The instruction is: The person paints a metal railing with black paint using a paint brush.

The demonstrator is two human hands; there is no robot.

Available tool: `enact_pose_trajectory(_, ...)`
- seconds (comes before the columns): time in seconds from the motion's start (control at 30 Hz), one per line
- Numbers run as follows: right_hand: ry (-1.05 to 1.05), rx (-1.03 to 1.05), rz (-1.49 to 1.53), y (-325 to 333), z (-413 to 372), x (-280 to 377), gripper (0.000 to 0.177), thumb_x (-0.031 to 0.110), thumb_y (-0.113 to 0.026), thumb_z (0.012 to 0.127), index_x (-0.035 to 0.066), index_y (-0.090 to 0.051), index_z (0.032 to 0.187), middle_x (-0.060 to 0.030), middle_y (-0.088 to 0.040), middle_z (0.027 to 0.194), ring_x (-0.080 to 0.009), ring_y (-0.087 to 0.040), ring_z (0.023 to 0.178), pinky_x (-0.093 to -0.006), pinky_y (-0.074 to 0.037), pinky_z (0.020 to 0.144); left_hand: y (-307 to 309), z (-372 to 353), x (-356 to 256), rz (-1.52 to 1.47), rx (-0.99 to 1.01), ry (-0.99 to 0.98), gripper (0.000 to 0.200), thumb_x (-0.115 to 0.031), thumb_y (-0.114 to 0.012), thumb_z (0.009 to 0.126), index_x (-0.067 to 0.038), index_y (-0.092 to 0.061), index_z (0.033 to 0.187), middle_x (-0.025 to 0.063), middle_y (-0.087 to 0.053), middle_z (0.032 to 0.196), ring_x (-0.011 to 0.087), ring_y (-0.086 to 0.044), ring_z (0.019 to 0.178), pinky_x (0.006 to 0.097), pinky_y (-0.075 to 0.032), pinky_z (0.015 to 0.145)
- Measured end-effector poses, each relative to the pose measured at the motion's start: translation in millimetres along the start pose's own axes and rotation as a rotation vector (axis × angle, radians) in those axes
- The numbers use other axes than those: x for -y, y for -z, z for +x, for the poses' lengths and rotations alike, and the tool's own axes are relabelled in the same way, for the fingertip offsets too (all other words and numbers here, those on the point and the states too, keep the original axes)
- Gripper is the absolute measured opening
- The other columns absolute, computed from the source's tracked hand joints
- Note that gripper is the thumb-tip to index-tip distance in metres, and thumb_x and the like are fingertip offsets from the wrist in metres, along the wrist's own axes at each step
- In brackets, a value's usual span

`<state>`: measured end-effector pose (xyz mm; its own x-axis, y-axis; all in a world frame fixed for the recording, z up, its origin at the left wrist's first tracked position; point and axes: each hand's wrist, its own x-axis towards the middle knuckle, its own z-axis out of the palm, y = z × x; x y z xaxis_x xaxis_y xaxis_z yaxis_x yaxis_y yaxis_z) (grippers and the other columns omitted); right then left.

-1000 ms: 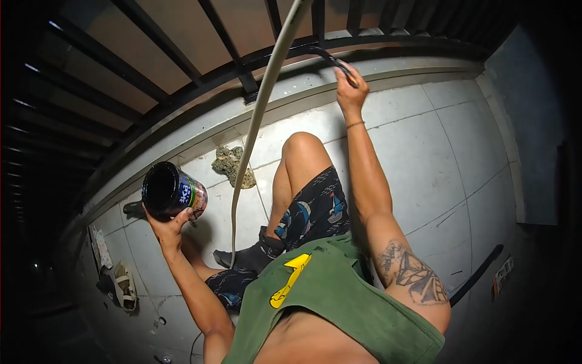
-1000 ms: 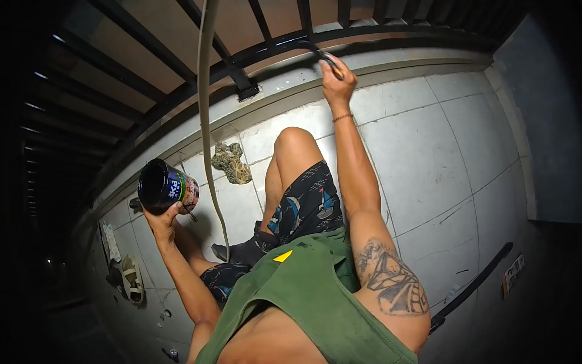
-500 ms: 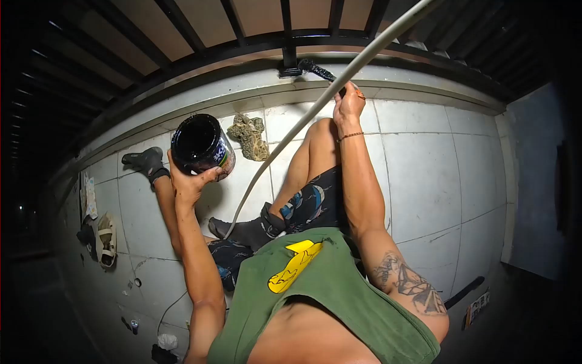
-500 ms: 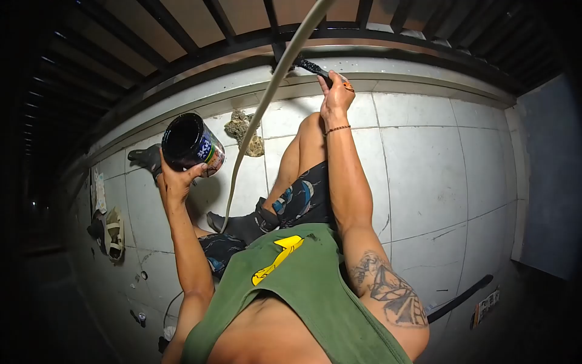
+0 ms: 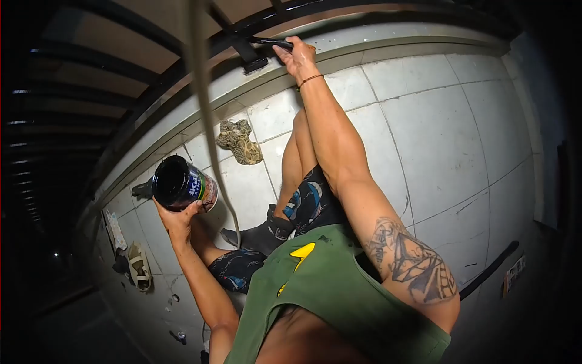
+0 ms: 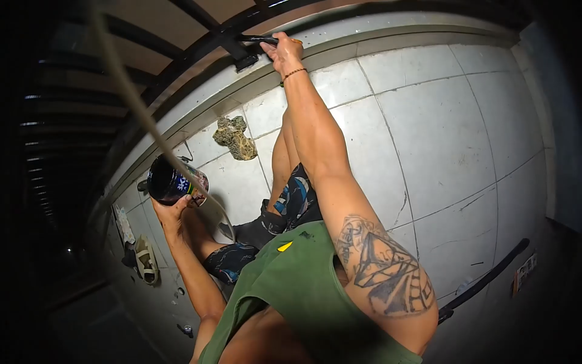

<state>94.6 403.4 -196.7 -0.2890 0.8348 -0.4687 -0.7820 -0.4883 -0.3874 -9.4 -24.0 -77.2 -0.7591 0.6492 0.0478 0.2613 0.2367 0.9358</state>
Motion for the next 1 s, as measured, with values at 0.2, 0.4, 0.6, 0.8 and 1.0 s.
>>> enact_pose_trajectory(0.2,0.039,-0.006,-0.671,5.4,-10.2,43.4,0.021,0.003,-0.065,0.078,-0.011,-0.05,0.082,-0.0205,-0.063,0.081,-0.0337,-0.07,0.067,-0.0315,-0.059,0.052,-4.0,15.0,15.0,-0.01,0.062,0.073,0.091,-0.005,-0.09,0.054,-0.003,-0.042,0.131,0.0082,-0.055,0.118,0.0195,-0.056,0.105,0.0332,-0.045,0.095)
enact_pose_trajectory(0.4,0.537,0.091,-1.098,-20.9,-24.2,57.2,0.017,0.015,-0.062,0.076,-0.001,-0.064,0.071,-0.0172,-0.066,0.07,-0.0314,-0.065,0.064,-0.0402,-0.05,0.06,-15.8,18.3,-1.9,0.176,0.013,0.087,0.072,0.004,-0.079,0.064,-0.001,-0.046,0.127,0.011,-0.056,0.116,0.0205,-0.056,0.102,0.0313,-0.047,0.09)
enact_pose_trajectory(0.6,0.932,0.302,-1.129,-10.9,-44.4,12.2,0.014,0.012,-0.068,0.079,-0.002,-0.066,0.078,-0.0068,-0.069,0.075,-0.0163,-0.067,0.066,-0.0255,-0.051,0.058,-5.5,17.4,0.0,0.21,0.023,0.051,0.074,0.003,-0.08,0.063,-0.001,-0.045,0.128,0.011,-0.056,0.117,0.02,-0.056,0.102,0.0312,-0.046,0.091)
enact_pose_trajectory(0.8,0.66,0.411,-0.724,31.1,-42.4,42.8,0.012,0.012,-0.071,0.083,0.002,-0.07,0.089,-0.0032,-0.07,0.076,-0.0069,-0.062,0.068,-0.0236,-0.05,0.062,-17.1,19.8,-6.5,0.148,0.012,0.122,0.084,-0.007,-0.088,0.058,-0.003,-0.045,0.129,0.0079,-0.055,0.119,0.0206,-0.056,0.106,0.0326,-0.045,0.095)
enact_pose_trajectory(1.0,0.762,0.515,-0.963,17.1,-26.1,37.4,0.024,0.018,-0.077,0.078,0.003,-0.071,0.096,-0.0049,-0.071,0.079,-0.0078,-0.061,0.07,-0.0243,-0.05,0.067,-16.7,14.8,-11.6,0.166,-0.004,0.065,0.075,0.001,-0.08,0.063,-0.001,-0.044,0.129,0.009,-0.055,0.116,0.0187,-0.055,0.101,0.0309,-0.045,0.092)
